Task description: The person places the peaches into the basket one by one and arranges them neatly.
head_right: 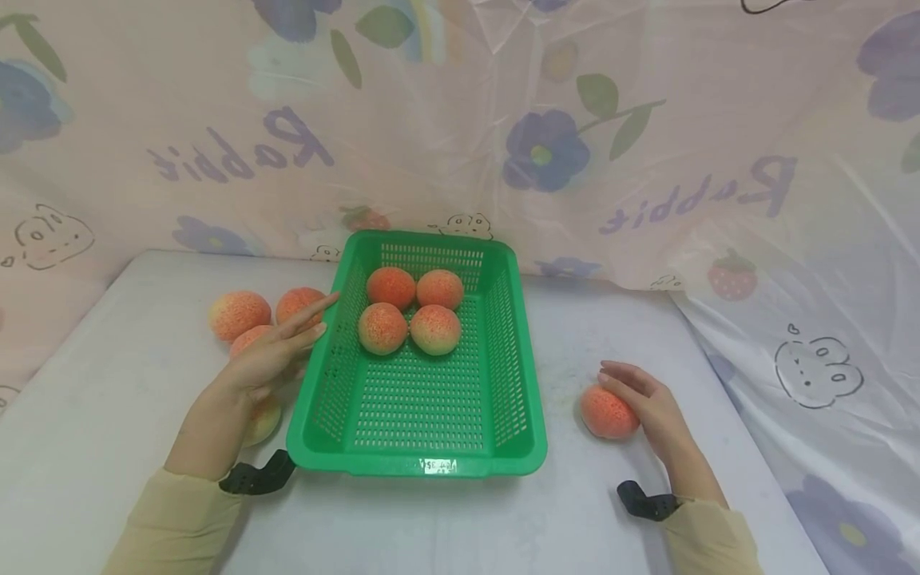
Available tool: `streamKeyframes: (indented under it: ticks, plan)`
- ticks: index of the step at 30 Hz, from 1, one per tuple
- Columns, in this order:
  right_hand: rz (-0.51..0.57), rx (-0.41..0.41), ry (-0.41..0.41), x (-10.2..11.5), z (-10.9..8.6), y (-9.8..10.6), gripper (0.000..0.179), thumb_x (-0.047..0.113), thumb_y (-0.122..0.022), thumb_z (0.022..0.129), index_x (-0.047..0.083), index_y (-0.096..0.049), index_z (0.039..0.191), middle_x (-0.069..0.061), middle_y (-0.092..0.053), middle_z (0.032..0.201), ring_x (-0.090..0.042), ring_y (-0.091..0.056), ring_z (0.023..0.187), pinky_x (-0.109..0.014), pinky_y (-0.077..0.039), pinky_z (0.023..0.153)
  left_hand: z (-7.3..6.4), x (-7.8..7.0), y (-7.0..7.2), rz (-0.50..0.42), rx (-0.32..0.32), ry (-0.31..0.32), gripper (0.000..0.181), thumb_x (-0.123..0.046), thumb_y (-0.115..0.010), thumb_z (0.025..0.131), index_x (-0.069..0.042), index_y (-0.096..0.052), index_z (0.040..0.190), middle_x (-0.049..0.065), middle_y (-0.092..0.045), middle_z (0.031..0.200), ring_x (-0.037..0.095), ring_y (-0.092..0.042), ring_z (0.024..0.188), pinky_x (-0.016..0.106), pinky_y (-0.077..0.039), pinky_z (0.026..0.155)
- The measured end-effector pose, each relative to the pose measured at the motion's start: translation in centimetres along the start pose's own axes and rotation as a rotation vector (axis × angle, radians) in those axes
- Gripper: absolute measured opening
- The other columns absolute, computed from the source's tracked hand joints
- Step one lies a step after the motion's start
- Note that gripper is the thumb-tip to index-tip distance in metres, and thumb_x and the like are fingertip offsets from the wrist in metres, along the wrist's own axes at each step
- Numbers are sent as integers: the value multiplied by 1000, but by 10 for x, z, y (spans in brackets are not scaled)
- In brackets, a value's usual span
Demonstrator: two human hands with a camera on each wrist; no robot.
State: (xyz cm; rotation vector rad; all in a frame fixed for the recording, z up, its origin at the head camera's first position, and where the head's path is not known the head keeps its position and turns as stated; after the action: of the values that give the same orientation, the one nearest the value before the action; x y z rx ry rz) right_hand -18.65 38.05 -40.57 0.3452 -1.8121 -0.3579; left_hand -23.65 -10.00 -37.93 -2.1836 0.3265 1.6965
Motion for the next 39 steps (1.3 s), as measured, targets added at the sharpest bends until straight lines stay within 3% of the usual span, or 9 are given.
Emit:
streamKeyframes:
  ticks: [10,20,30,39]
  plan:
    - [61,66,56,-5,-4,-8,47,31,-53,100,12,-46,142,26,-57,115,14,-49,106,-7,-43,84,0,-2,0,-2,1,-8,51,-24,-38,105,-35,-22,153,17,-34,150,18,-64,107,36,-57,80]
    - [-3,137,144,-6,-9,-15,49,15,-56,97,11,-41,144,25,-54,122,13,-47,112,-7,-41,87,-1,-3,1,10,-1,-1,51,-24,-37,105,-35,-22,153,15,-33,151,20,-63,110,36,-57,81]
    - [-27,160,149,-8,-14,-15,59,14,-59,95,8,-32,148,22,-50,125,10,-46,112,-7,-40,88,-1,-3,0,9,2,4,51,-24,-36,105,-36,-21,153,17,-33,151,18,-63,107,35,-57,80]
    - [39,162,150,-11,-14,-14,54,9,-58,95,10,-37,146,23,-53,123,9,-48,111,-9,-43,86,-2,-2,-2,-1,3,3,51,-23,-35,106,-35,-21,153,15,-32,151,17,-64,106,35,-57,80]
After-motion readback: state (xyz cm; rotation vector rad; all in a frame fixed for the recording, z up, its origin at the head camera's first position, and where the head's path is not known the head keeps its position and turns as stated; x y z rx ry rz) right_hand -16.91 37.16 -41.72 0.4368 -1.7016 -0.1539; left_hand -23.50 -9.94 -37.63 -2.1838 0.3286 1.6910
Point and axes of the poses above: each hand's wrist, its own z-axis towards the middle knuckle, its own y-axis out of the back of the hand, x = y × z, the point moved 8 cm from there along z, towards the middle knuckle
